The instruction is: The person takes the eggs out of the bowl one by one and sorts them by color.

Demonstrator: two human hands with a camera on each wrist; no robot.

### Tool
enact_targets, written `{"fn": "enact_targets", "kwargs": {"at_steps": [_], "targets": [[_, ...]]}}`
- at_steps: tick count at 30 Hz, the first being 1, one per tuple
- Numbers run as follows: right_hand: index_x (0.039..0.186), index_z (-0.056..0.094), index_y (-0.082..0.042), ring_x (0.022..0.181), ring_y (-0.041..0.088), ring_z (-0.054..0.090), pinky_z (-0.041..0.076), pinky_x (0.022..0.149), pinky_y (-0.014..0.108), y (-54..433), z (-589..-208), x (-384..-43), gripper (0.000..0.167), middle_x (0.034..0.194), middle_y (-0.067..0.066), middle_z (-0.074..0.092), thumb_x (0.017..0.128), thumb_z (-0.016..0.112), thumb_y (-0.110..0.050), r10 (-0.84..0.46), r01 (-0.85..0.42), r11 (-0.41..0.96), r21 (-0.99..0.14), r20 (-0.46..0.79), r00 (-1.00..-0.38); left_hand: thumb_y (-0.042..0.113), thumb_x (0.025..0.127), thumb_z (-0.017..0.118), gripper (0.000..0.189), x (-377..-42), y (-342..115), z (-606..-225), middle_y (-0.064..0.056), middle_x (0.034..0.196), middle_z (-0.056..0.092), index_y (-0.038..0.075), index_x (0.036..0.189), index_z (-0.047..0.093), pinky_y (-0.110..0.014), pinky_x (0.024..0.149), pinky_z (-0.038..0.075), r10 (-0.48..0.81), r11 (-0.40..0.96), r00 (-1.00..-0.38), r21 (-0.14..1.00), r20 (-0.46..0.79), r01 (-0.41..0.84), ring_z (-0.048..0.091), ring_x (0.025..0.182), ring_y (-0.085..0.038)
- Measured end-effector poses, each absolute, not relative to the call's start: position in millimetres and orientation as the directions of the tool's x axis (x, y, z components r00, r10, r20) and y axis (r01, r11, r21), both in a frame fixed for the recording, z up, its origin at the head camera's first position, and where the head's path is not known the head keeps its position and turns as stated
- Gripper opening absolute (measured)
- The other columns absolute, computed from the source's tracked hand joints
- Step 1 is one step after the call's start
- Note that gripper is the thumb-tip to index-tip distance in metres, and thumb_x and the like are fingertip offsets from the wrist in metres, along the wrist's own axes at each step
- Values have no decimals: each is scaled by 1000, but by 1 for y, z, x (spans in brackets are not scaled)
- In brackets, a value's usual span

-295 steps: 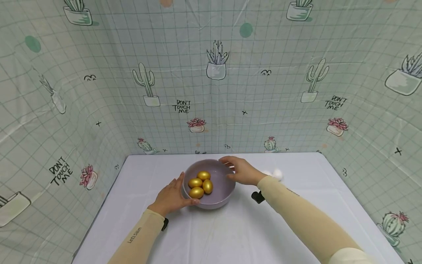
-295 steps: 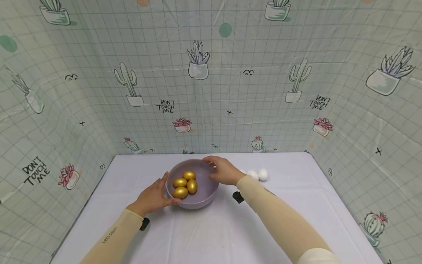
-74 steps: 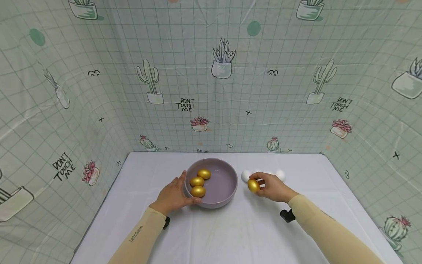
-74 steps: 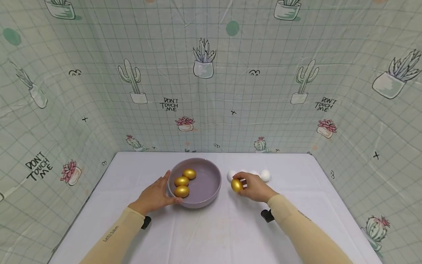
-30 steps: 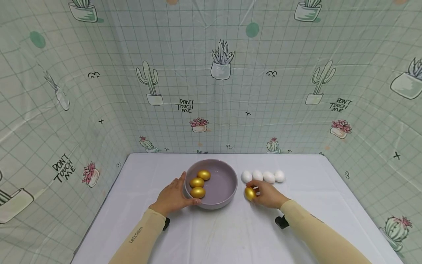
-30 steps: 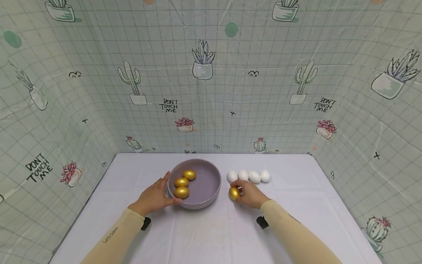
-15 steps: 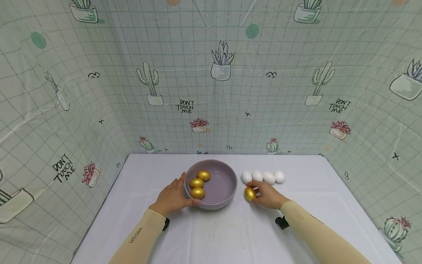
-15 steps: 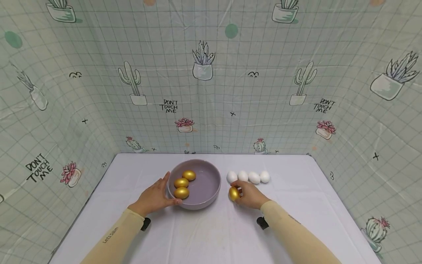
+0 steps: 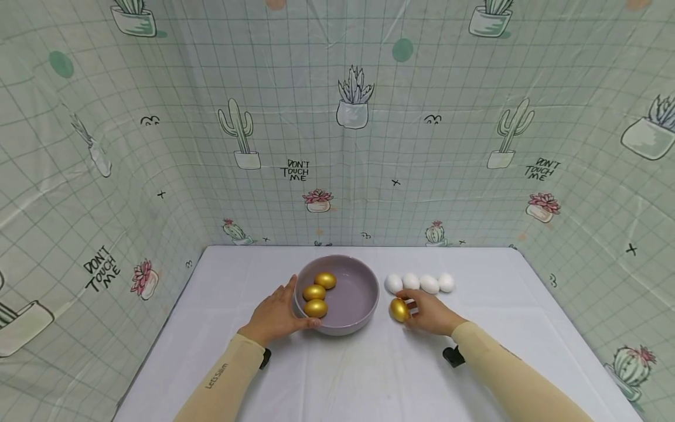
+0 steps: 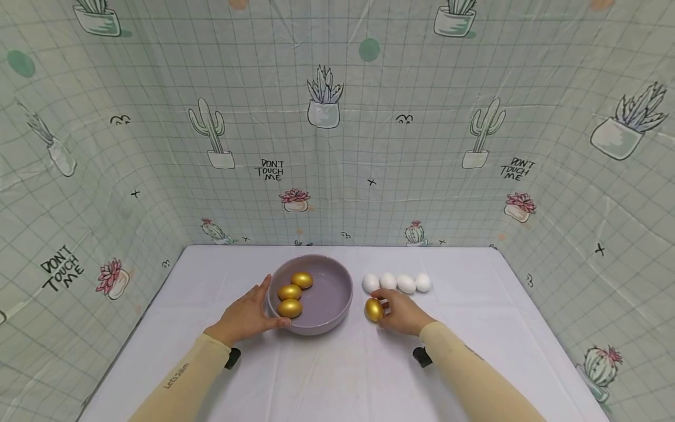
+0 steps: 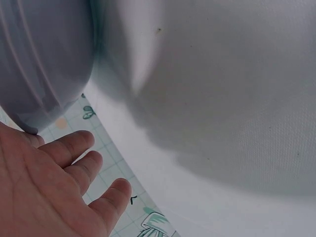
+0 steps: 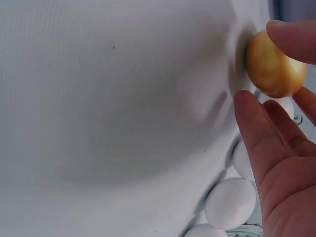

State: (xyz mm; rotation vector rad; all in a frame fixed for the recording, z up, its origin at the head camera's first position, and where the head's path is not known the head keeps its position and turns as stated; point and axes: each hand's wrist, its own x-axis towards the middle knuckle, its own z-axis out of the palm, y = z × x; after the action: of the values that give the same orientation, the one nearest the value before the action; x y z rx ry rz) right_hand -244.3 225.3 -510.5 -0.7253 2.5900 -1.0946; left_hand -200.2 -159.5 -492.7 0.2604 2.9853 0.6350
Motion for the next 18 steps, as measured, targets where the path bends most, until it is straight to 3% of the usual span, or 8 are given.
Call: {"fn": "enact_targets", "kwargs": {"at_steps": [6,18], "targets": [[139,51,4,119,42,57,53,92,44,232,-501,-245,66,140,20,52,80,78,4,-500,-339,629,-700,-31,-866,80,70,68,129,-200,-159,-492,-25,153,37,1,158,18,-57,109,33,184,899,-982,410,-33,154,35,139,-44],[141,50,3,122,42,55,52,93,44,231,-474,-253,64,142,21,51,83,77,1,-492,-367,603,-708,32,-870,80,70,68,129,-199,-159,-492,-25,154,36,1,159,17,-58,109,32,182,895,-982,420,-41,148,35,140,-44]]}}
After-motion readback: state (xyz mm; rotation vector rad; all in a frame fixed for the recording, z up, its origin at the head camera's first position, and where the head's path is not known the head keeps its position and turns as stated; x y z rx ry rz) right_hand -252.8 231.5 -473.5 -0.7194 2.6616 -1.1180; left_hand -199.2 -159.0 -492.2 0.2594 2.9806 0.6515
